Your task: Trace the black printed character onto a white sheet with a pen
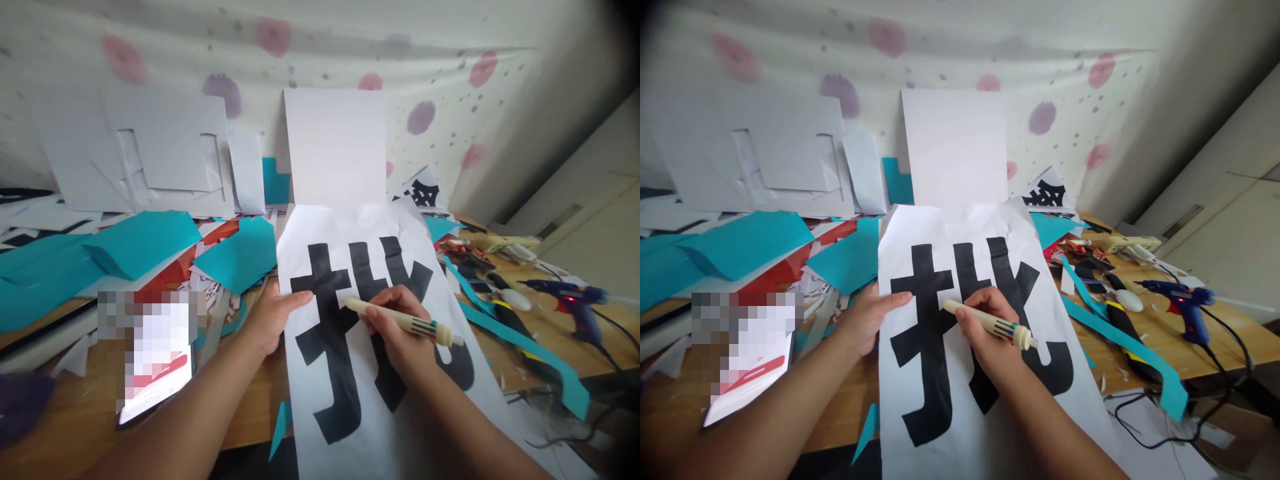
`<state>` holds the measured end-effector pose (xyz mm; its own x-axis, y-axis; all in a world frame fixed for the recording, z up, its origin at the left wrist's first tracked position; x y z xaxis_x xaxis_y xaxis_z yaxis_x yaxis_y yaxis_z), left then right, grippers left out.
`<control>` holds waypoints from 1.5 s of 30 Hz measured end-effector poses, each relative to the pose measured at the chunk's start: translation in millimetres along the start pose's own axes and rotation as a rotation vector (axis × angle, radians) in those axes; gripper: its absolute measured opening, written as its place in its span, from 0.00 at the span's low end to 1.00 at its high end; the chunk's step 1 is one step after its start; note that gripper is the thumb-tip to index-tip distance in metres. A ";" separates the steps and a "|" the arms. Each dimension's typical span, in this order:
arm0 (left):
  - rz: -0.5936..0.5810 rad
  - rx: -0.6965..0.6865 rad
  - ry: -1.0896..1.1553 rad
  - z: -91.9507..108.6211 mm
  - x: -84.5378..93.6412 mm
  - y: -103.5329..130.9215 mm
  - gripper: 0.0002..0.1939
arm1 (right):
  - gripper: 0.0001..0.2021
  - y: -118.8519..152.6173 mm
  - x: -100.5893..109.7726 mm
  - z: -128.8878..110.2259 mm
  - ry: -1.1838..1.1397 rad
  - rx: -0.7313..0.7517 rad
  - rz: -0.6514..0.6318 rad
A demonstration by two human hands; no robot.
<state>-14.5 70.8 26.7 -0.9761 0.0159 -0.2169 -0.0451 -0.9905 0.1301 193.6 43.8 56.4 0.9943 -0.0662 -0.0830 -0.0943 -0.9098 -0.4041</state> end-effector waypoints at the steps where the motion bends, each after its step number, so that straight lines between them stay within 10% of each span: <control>1: -0.001 -0.006 -0.008 0.7 0.1 0.0 0.23 | 0.10 -4.9 -4.3 -2.3 0.004 0.002 -0.030; 12: -0.079 -0.095 0.012 9.2 -5.2 2.1 0.22 | 0.08 -9.8 -9.9 -22.2 0.105 0.291 0.036; 45: -0.060 -0.109 0.043 10.9 -6.6 1.6 0.18 | 0.08 -10.1 -14.9 -35.2 0.245 0.344 0.041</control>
<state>-10.5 70.6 38.9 -0.9622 0.0718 -0.2627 -0.0773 -0.9970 0.0105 181.4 39.5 93.8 0.9678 -0.2327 0.0965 -0.1038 -0.7174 -0.6889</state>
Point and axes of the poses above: each hand's wrist, its own y-axis away from the middle knuckle, its own x-axis out of the back of the hand, z = x × y, the point moved 8 cm from there along -y, towards the middle knuckle, and after that the axes turned 5 degrees about -y, right-handed, at the moved point
